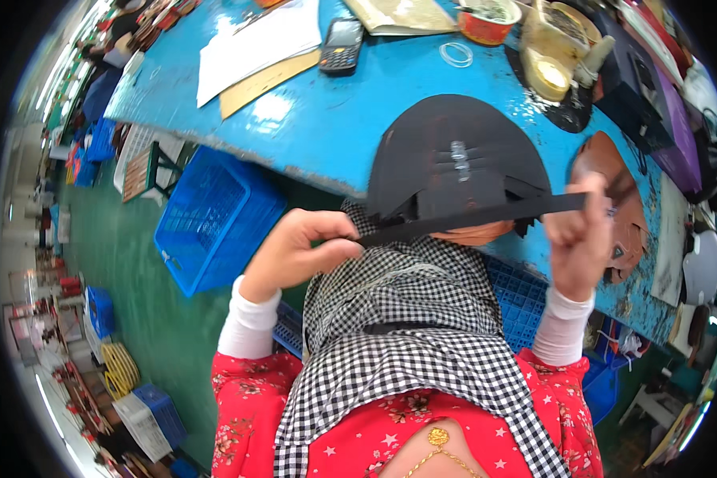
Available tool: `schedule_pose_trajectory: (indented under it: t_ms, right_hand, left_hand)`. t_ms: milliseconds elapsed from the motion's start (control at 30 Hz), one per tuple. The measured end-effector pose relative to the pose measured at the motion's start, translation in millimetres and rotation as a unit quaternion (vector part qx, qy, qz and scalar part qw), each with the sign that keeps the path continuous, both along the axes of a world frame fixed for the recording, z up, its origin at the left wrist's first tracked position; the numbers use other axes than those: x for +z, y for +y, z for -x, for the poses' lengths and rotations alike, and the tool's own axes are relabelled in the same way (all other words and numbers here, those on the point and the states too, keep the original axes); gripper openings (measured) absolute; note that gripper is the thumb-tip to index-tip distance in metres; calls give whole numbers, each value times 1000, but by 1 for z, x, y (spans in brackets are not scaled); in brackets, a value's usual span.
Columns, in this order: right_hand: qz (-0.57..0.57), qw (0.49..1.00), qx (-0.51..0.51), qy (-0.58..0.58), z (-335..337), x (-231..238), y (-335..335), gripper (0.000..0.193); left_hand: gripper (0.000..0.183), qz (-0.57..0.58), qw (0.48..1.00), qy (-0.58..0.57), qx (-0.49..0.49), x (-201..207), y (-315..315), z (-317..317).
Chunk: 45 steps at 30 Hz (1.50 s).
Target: The person trims excess scrap material from shoe upper components using scissors.
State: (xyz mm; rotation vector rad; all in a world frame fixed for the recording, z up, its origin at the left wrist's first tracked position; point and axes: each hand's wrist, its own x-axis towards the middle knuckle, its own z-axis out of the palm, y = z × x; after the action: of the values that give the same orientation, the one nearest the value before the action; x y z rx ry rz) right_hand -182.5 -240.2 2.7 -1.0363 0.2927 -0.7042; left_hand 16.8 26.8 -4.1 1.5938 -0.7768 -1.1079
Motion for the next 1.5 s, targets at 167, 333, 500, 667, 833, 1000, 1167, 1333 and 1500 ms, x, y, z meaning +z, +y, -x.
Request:
schedule_pose_trajectory:
  t_ms: [167,333,500,667,833,1000,1167,1333,1500]
  right_hand:
    - [20,1000,-6,21,21,-17,-9,17]
    - [-67,995,4,-68,20,-31,-12,14]
    - [-204,950,44,-234,49,-30,-73,13]
    - [-151,971,6,-188,66,-45,-75,16]
    - [-68,996,-48,25,46,-46,-8,18]
    - [341,875,299,170,6,-21,64,15]
    - [353,874,321,91,3,6,56,13]
    - [-50,996,60,-40,27,0,21,19]
    - [-131,975,121,-131,25,3,-17,15]
  left_hand:
    - [13,14,997,-7,80,-23,76,-22]
    - [19,49,990,-1,134,-22,117,-28]
    - [39,203,935,-40,289,-46,184,-69]
    - [42,346,861,176,330,-56,236,-94]
    - [25,171,923,9,345,-58,172,-67]
    - [76,115,981,-152,-32,-28,37,9]
    - [34,221,951,-46,-211,-48,-19,63]
    - [28,68,989,-117,-58,-94,28,36]
    - [36,-53,985,-101,128,-203,129,26]
